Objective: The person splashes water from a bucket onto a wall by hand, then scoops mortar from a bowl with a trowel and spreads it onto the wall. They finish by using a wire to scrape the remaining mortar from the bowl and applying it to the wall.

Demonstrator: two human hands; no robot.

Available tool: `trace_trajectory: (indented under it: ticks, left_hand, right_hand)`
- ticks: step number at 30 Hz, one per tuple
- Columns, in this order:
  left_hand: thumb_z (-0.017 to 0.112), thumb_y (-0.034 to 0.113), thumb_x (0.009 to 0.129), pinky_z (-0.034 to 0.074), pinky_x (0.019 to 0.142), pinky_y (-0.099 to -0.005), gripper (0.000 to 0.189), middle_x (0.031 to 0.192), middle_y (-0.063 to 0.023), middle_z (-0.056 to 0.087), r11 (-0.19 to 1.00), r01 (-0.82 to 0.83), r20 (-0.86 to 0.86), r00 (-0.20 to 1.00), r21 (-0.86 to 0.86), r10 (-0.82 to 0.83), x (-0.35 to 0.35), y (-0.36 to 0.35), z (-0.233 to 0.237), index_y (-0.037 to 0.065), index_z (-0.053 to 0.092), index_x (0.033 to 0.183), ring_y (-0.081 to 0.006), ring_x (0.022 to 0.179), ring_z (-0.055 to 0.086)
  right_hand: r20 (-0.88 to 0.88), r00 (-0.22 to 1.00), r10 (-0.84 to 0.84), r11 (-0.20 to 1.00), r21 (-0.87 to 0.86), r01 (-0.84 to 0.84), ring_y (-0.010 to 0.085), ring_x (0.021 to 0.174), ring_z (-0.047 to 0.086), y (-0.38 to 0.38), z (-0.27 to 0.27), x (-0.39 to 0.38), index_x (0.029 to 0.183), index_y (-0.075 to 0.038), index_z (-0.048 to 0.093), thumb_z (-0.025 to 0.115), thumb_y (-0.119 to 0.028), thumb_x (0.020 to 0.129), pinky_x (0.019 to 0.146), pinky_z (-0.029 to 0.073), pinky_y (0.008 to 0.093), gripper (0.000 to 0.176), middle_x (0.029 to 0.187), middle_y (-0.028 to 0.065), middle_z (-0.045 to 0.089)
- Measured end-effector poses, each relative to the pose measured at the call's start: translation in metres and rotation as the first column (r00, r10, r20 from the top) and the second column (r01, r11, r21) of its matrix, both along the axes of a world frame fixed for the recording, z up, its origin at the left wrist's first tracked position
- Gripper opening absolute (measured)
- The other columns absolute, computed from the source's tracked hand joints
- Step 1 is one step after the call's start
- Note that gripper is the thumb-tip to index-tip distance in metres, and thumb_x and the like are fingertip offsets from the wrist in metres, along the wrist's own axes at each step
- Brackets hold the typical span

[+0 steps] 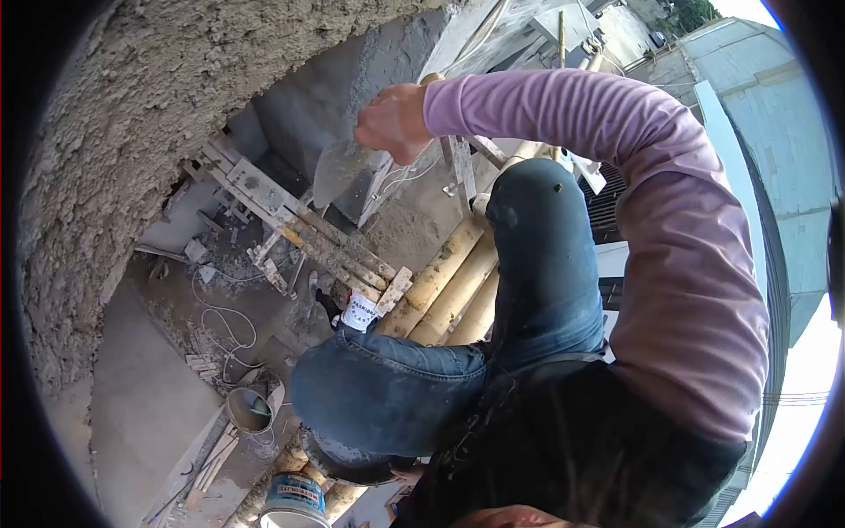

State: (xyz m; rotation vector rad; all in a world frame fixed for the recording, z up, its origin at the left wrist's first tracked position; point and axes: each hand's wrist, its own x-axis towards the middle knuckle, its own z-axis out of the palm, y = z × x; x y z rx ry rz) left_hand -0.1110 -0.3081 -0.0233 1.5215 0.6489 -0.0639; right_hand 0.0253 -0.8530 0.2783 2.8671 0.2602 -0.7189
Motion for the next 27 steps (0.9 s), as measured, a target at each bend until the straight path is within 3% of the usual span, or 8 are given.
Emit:
trace_trajectory:
  ticks: [2,10,12,16,18,20,24,27]
  left_hand:
    - [0.057,0.011,0.088,0.046,0.086,-0.0328,0.046,0.115,-0.0117,0.063,0.999,0.041,-0.015,0.999,0.003,-0.041,0.012,-0.01,0.001,-0.007,0.057,0.13,-0.0198,0.095,0.059]
    - [0.057,0.013,0.089,0.046,0.083,-0.0329,0.045,0.112,-0.0113,0.063,0.993,0.109,-0.071,0.992,0.046,-0.106,0.037,-0.048,0.012,-0.006,0.058,0.129,-0.0198,0.092,0.058]
    - [0.057,0.014,0.089,0.046,0.082,-0.0329,0.044,0.111,-0.0112,0.063,0.993,0.103,-0.079,0.992,0.06,-0.098,0.041,-0.058,0.014,-0.006,0.059,0.128,-0.0198,0.092,0.058]
    - [0.057,0.015,0.089,0.046,0.081,-0.0329,0.044,0.109,-0.011,0.063,0.99,0.097,-0.121,0.989,0.102,-0.085,0.045,-0.074,0.019,-0.006,0.059,0.128,-0.0197,0.09,0.058]
    - [0.057,0.016,0.089,0.046,0.08,-0.0329,0.043,0.109,-0.0109,0.063,0.988,0.089,-0.14,0.988,0.123,-0.072,0.048,-0.08,0.021,-0.006,0.059,0.127,-0.0197,0.09,0.058]
    - [0.057,0.017,0.09,0.046,0.08,-0.0329,0.043,0.108,-0.0108,0.063,0.986,0.08,-0.157,0.986,0.147,-0.057,0.049,-0.087,0.023,-0.005,0.06,0.127,-0.0197,0.089,0.058]
    - [0.058,0.018,0.09,0.046,0.078,-0.033,0.043,0.107,-0.0106,0.063,0.977,0.1,-0.203,0.977,0.189,-0.06,0.053,-0.098,0.031,-0.005,0.06,0.126,-0.0196,0.088,0.058]
    - [0.058,0.019,0.09,0.046,0.077,-0.033,0.042,0.105,-0.0104,0.063,0.965,0.129,-0.223,0.972,0.229,-0.077,0.058,-0.103,0.04,-0.005,0.06,0.125,-0.0196,0.087,0.058]
  right_hand:
    - [-0.186,0.954,-0.236,0.965,-0.164,0.206,0.0378,0.096,0.069,-0.044,0.015,-0.023,0.096,0.0,0.07,0.073,-0.02,0.07,0.086,0.056,0.0445,0.033,0.093,0.0208,0.071]
    - [-0.071,0.737,-0.673,0.726,-0.258,0.638,0.0341,0.092,0.071,-0.216,-0.001,-0.165,0.095,-0.001,0.07,0.071,-0.017,0.073,0.076,0.058,0.0433,0.027,0.09,0.0193,0.072]
    - [-0.055,0.492,-0.869,0.493,-0.175,0.852,0.0319,0.081,0.073,-0.258,-0.034,-0.218,0.094,0.001,0.07,0.068,-0.014,0.076,0.068,0.06,0.04,0.024,0.085,0.021,0.071]
    - [-0.049,0.136,-0.99,0.136,-0.008,0.991,0.0321,0.06,0.071,-0.288,-0.111,-0.334,0.099,0.006,0.069,0.061,-0.014,0.085,0.058,0.06,0.0371,0.026,0.077,0.0218,0.071]
    - [0.048,-0.199,-0.979,-0.19,0.146,0.971,0.0298,0.096,0.073,-0.279,-0.158,-0.39,0.106,-0.001,0.072,0.065,-0.021,0.081,0.085,0.057,0.0419,0.033,0.107,0.0241,0.071]
    - [0.228,-0.374,-0.899,-0.321,0.239,0.917,0.0333,0.11,0.068,-0.256,-0.197,-0.428,0.108,-0.003,0.073,0.066,-0.023,0.081,0.094,0.053,0.0448,0.034,0.113,0.0263,0.069]
    - [0.295,-0.708,-0.642,-0.576,0.424,0.699,0.0395,0.106,0.068,-0.235,-0.283,-0.495,0.103,0.001,0.072,0.077,-0.041,0.074,0.093,0.052,0.0459,0.051,0.106,0.0261,0.071]
    - [0.226,-0.77,-0.597,-0.643,0.439,0.627,0.0359,0.092,0.072,-0.22,-0.311,-0.511,0.092,0.006,0.075,0.087,-0.051,0.065,0.083,0.055,0.0429,0.064,0.094,0.0252,0.073]
